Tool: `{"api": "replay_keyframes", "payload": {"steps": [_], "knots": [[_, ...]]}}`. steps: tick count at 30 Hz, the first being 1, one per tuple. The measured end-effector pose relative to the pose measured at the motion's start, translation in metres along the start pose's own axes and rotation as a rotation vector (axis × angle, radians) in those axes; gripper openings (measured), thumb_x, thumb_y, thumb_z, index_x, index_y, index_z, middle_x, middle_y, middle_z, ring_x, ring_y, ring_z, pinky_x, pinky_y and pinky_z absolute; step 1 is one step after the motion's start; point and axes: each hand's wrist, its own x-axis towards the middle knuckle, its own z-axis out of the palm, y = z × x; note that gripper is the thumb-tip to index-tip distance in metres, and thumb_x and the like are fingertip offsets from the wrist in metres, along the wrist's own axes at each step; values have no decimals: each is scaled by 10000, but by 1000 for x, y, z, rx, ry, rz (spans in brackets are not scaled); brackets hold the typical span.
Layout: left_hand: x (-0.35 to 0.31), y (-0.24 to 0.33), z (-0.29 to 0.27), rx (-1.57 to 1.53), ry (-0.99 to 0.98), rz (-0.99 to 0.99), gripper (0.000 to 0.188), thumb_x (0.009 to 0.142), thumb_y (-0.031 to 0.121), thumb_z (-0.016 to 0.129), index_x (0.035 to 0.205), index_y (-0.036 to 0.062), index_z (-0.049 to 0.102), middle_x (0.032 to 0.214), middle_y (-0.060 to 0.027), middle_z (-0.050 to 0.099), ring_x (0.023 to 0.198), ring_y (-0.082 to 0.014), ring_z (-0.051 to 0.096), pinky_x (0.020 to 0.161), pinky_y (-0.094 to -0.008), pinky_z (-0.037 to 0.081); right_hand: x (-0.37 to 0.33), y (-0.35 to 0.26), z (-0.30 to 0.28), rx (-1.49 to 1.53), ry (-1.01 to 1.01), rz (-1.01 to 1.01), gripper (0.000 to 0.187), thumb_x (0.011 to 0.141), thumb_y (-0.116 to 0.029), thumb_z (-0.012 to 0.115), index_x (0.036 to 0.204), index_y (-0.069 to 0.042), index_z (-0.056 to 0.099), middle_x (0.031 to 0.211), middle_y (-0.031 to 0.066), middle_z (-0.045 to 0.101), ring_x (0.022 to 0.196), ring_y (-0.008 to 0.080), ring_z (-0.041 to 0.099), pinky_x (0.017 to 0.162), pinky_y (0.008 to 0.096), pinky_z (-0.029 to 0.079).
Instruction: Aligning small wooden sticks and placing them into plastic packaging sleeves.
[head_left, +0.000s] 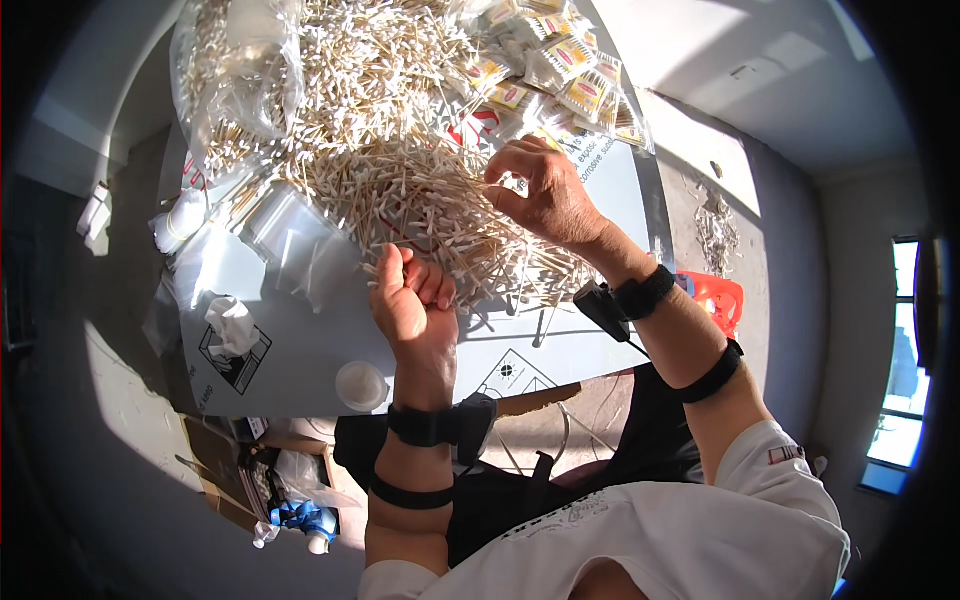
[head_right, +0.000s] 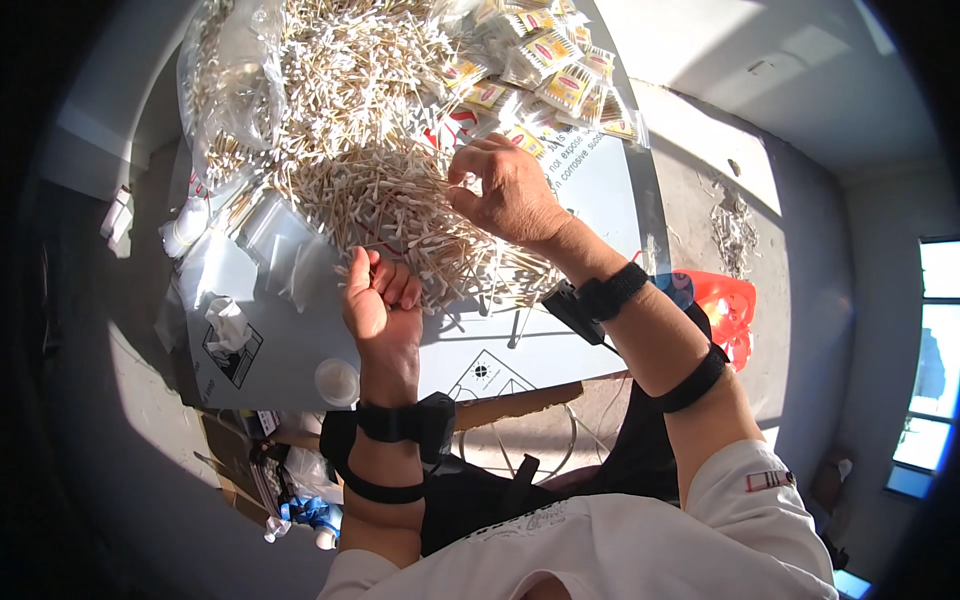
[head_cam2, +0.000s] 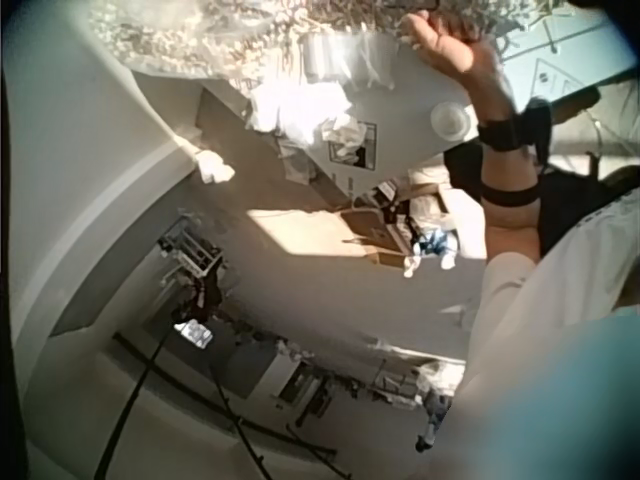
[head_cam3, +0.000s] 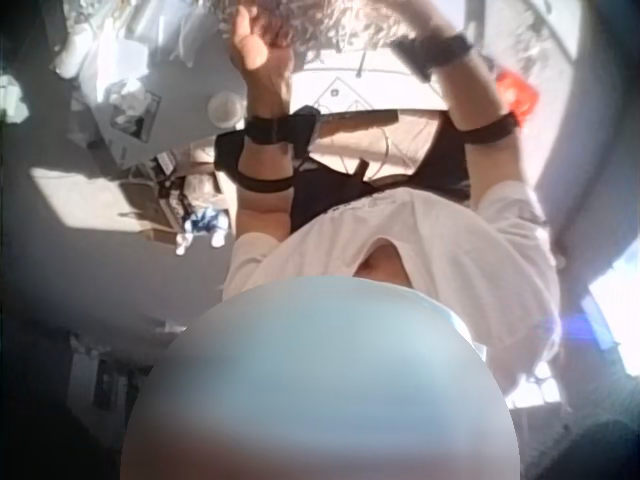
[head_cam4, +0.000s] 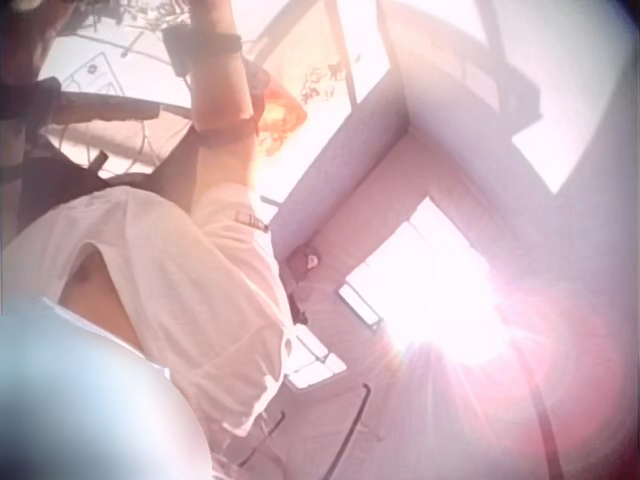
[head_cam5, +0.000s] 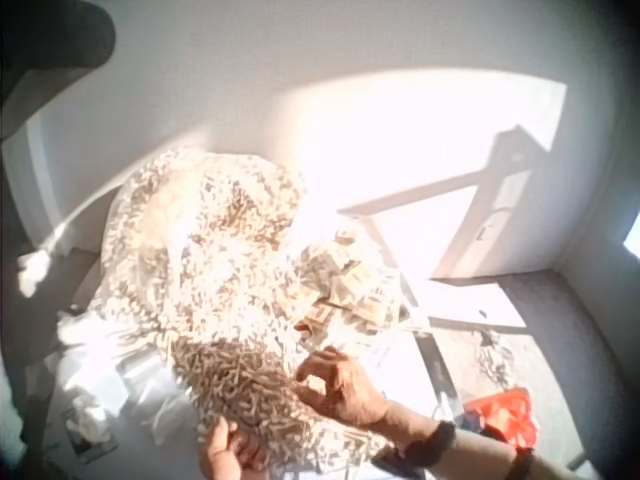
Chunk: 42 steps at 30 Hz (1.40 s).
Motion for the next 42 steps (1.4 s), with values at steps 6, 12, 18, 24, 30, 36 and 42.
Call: {"api": "replay_keyframes", "payload": {"steps": [6,12,18,24,30,36,42], "knots": [[-2,1,3,-62,-26,-24,254,964,274,525,792,92,483,578,34,283,489,-89,267,425,-242,254,34,17,23,-68,4,175,448,669,-275,705,1044,-47,616,927,161,669,938,344,609,821,435,488],[-1,1,3,-33,-25,-26,269,976,275,506,777,97,477,584,33,279,491,-85,263,431,-239,253,39,0,34,-181,-90,233,528,661,-266,698,1126,-50,574,879,128,654,807,292,645,739,386,503],[-2,2,4,-64,-15,-40,267,965,273,521,772,97,467,588,33,276,492,-90,262,428,-243,256,11,-1,11,15,53,-18,290,694,-100,651,978,-59,608,826,75,616,823,263,610,715,371,488],[-1,1,3,-13,12,-1,277,944,288,557,777,88,462,589,33,274,495,-92,262,422,-248,256,-2,-7,-16,88,-46,-243,224,718,-213,741,823,-72,602,833,64,623,847,258,581,780,376,464],[-3,1,5,-33,0,2,286,970,292,518,774,92,457,581,33,272,491,-86,255,428,-244,249,47,-12,18,-32,-18,174,476,717,-422,745,879,9,626,868,174,664,861,342,647,755,402,511],[-3,5,1,-35,-54,-33,321,991,294,477,732,107,444,568,40,275,484,-83,248,435,-247,245,92,-34,69,-319,-153,146,678,694,-459,730,1037,70,483,791,247,626,818,373,644,711,430,517],[-2,3,3,41,-53,2,322,995,297,468,727,119,450,561,48,280,480,-80,246,450,-248,236,117,-30,82,-127,-60,454,465,682,-354,672,850,78,642,795,265,649,804,385,662,743,436,532]]}}
